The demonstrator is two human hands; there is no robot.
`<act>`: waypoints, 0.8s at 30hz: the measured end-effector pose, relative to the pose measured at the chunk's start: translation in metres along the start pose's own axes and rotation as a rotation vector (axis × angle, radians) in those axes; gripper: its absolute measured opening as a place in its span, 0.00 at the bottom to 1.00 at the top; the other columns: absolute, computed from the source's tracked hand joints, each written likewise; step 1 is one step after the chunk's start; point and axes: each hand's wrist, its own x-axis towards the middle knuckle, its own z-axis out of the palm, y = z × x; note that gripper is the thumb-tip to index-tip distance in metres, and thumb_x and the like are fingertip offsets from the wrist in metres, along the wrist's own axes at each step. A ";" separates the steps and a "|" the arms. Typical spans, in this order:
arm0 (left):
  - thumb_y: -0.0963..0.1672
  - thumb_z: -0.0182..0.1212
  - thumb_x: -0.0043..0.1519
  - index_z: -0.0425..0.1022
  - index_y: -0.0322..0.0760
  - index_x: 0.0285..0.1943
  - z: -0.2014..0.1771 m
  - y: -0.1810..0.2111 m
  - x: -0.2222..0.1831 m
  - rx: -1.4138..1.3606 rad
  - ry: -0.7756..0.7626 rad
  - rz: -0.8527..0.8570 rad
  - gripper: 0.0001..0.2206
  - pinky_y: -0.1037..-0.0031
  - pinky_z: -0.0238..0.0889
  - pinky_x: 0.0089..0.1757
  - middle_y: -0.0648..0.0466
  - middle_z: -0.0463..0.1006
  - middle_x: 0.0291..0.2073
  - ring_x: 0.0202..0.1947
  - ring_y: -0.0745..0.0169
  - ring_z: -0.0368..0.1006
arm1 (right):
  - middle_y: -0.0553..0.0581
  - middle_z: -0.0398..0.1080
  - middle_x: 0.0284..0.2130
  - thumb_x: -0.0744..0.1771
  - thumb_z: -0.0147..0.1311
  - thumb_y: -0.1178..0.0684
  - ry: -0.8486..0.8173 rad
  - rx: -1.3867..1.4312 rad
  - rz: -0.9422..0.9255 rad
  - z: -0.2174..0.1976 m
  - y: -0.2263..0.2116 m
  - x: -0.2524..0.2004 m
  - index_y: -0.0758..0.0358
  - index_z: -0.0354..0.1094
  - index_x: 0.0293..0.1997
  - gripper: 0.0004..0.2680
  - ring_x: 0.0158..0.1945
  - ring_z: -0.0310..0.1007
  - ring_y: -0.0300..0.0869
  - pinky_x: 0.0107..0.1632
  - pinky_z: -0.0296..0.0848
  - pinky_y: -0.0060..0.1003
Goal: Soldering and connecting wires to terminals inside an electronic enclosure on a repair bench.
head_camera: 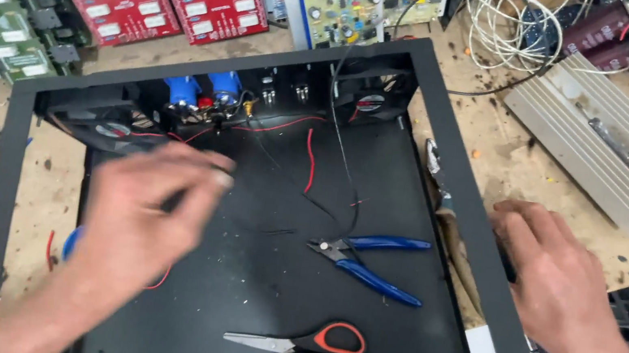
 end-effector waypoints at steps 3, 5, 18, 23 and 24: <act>0.39 0.64 0.61 0.85 0.35 0.39 0.016 -0.006 -0.004 -0.125 -0.087 -0.032 0.04 0.75 0.69 0.38 0.53 0.81 0.37 0.33 0.65 0.77 | 0.46 0.67 0.55 0.62 0.48 0.42 -0.284 -0.213 0.123 -0.008 -0.010 0.006 0.52 0.61 0.55 0.18 0.52 0.74 0.48 0.29 0.81 0.53; 0.39 0.66 0.60 0.85 0.39 0.39 0.025 -0.012 -0.009 -0.145 -0.115 -0.009 0.03 0.76 0.65 0.34 0.55 0.77 0.38 0.31 0.66 0.73 | 0.39 0.68 0.52 0.58 0.55 0.20 -0.335 -0.316 0.125 -0.011 -0.012 0.010 0.47 0.61 0.55 0.29 0.50 0.77 0.42 0.29 0.82 0.50; 0.40 0.61 0.61 0.84 0.39 0.39 0.020 -0.023 -0.022 -0.063 -0.617 0.012 0.06 0.62 0.64 0.29 0.60 0.75 0.37 0.33 0.55 0.75 | 0.45 0.65 0.33 0.61 0.51 0.38 -0.446 -0.379 0.014 0.016 0.007 0.021 0.37 0.62 0.31 0.05 0.31 0.73 0.43 0.34 0.78 0.40; 0.42 0.61 0.61 0.85 0.42 0.37 0.024 -0.035 -0.026 -0.052 -0.749 0.035 0.06 0.62 0.63 0.30 0.62 0.77 0.37 0.35 0.56 0.76 | 0.51 0.56 0.23 0.63 0.47 0.49 -0.239 -0.407 -0.061 0.045 0.041 -0.007 0.51 0.52 0.22 0.09 0.37 0.61 0.44 0.33 0.69 0.41; 0.41 0.61 0.60 0.85 0.43 0.38 0.027 -0.038 -0.027 -0.050 -0.770 0.021 0.06 0.62 0.65 0.30 0.63 0.77 0.37 0.37 0.57 0.77 | 0.53 0.56 0.24 0.62 0.52 0.54 -0.214 -0.245 0.028 0.043 0.040 -0.011 0.55 0.57 0.21 0.08 0.33 0.61 0.46 0.33 0.66 0.42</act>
